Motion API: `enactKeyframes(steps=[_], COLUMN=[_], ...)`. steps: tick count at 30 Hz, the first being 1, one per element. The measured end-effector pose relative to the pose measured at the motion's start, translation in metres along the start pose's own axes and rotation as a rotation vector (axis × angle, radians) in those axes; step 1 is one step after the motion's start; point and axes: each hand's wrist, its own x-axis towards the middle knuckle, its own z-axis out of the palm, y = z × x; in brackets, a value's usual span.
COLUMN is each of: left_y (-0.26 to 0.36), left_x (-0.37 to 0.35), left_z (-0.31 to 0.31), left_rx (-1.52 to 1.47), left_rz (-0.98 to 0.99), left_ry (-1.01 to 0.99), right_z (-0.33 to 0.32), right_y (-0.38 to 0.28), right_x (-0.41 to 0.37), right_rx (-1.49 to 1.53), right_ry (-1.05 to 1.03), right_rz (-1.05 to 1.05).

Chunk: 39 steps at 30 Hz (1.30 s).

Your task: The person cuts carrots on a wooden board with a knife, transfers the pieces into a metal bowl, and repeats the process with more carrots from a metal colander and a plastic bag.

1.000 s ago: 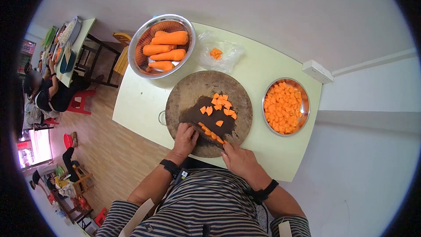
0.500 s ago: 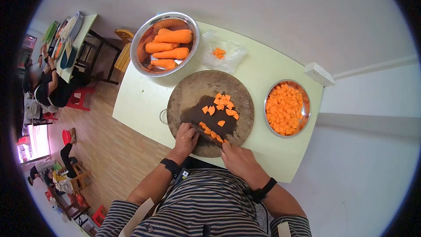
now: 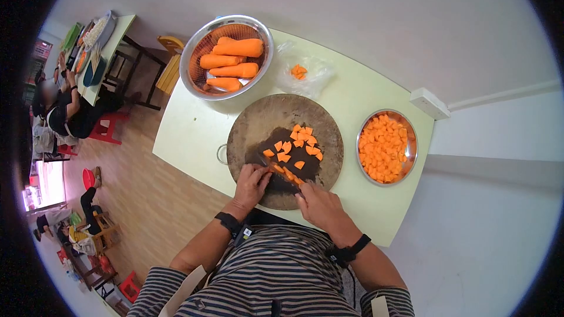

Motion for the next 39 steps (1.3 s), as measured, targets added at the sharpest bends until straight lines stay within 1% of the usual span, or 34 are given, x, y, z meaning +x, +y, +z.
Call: enactKeyframes(steps=[2, 4, 11, 20, 23, 25, 28, 30, 33, 37, 39], left_y=[-0.003, -0.001, -0.003, -0.004, -0.009, -0.009, -0.004, 0.001, -0.002, -0.004, -0.004], left_x=[-0.001, 0.002, 0.001, 0.002, 0.000, 0.000, 0.003, 0.006, 0.003, 0.001, 0.001], left_z=[0.000, -0.002, -0.002, -0.002, 0.001, 0.001, -0.001, -0.001, 0.000, 0.000, -0.002], left_rx=[0.000, 0.002, 0.047, 0.034, 0.041, 0.057, 0.067, 0.015, 0.002, -0.004, 0.027], left_rz=[0.016, 0.033, 0.032, 0.029, 0.043, 0.041, 0.052, 0.049, 0.013, 0.046, 0.042], left_ry=[0.000, 0.001, -0.041, -0.042, -0.039, -0.050, -0.031, 0.024, 0.051, 0.038, -0.005], right_z=[-0.002, -0.002, -0.005, -0.015, -0.006, 0.000, 0.005, 0.003, 0.002, -0.003, -0.004], right_y=[-0.002, -0.003, 0.000, -0.006, -0.003, 0.000, 0.006, 0.011, 0.011, 0.006, 0.009], right_x=[-0.008, -0.014, -0.020, 0.001, 0.013, 0.021, 0.025, 0.024, 0.018, 0.004, -0.002], right_rx=[-0.018, -0.066, -0.105, -0.200, -0.191, -0.171, -0.120, -0.093, -0.060, -0.023, -0.059], right_ry=[0.001, -0.070, -0.085, -0.205, -0.176, -0.204, -0.174, -0.168, -0.145, -0.093, -0.098], right_rz=[-0.012, -0.013, -0.017, -0.027, -0.053, -0.027, -0.017, -0.022, -0.016, 0.007, -0.011])
